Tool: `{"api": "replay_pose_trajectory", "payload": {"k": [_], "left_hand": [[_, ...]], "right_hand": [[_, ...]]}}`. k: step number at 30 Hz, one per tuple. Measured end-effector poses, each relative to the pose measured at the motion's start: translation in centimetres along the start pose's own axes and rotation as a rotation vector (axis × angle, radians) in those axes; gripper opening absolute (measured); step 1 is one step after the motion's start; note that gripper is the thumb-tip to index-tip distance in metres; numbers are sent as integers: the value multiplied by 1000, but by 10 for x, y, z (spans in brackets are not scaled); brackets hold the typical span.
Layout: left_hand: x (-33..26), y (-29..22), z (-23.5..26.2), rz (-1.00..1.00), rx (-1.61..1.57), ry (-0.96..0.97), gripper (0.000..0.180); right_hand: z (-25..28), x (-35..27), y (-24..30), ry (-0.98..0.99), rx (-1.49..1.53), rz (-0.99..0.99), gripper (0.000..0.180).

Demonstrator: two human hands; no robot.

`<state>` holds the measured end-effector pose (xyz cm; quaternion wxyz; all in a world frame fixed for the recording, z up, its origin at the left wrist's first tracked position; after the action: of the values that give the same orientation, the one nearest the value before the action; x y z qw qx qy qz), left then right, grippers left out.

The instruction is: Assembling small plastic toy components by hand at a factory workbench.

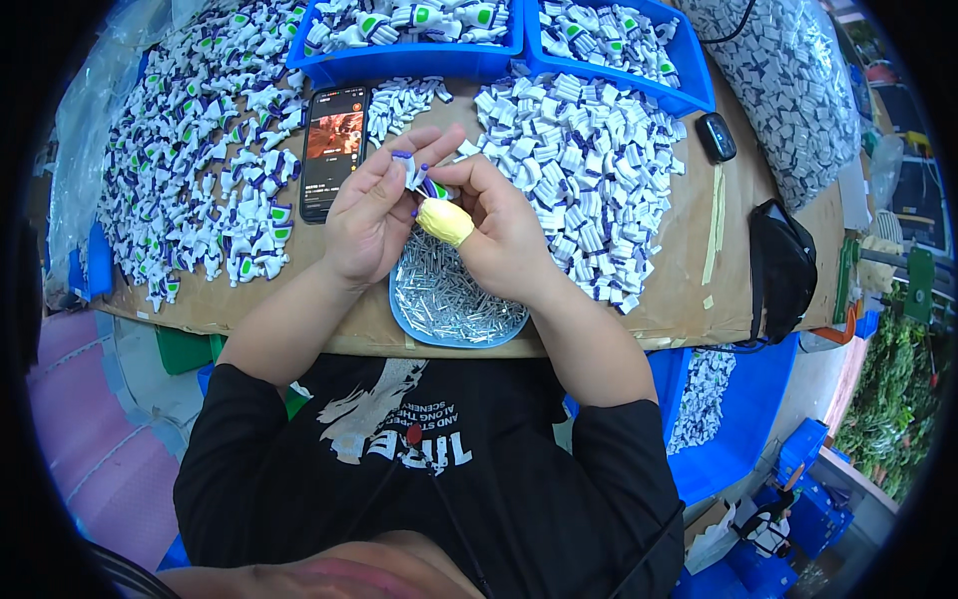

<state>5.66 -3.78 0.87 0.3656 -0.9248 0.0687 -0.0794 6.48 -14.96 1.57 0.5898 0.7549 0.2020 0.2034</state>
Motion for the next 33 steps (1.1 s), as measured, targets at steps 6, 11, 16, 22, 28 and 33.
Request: {"api": "replay_pose_trajectory", "payload": {"k": [6, 11, 16, 22, 28, 33], "left_hand": [[-2, -2, -4, 33, 17, -9, 45], [0, -4, -4, 32, 82, 60, 46], [-1, -2, -6, -7, 234, 165, 48], [0, -4, -6, -84, 413, 182, 47], [-2, -27, -8, -564, 1275, 259, 41], [-1, -13, 9, -248, 495, 57, 44]], "right_hand": [[0, -2, 1, -11, -32, 20, 29], [4, 0, -4, 13, 63, -113, 25], [10, 0, -3, 100, 72, -221, 26], [6, -4, -9, 126, 175, -276, 33], [-7, -8, -3, 307, 319, -224, 49], [3, 0, 10, 40, -79, 33, 50]]}}
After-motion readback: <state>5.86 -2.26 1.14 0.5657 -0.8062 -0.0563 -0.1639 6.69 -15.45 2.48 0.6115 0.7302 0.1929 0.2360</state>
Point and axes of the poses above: each hand's wrist, its own x-axis towards the middle knuckle, its own z-axis out of the back of the hand, y = z × x, the point moved 6 cm from there along x, towards the middle knuckle, and after that the axes turned 3 degrees about -x, right-handed, at the moved point
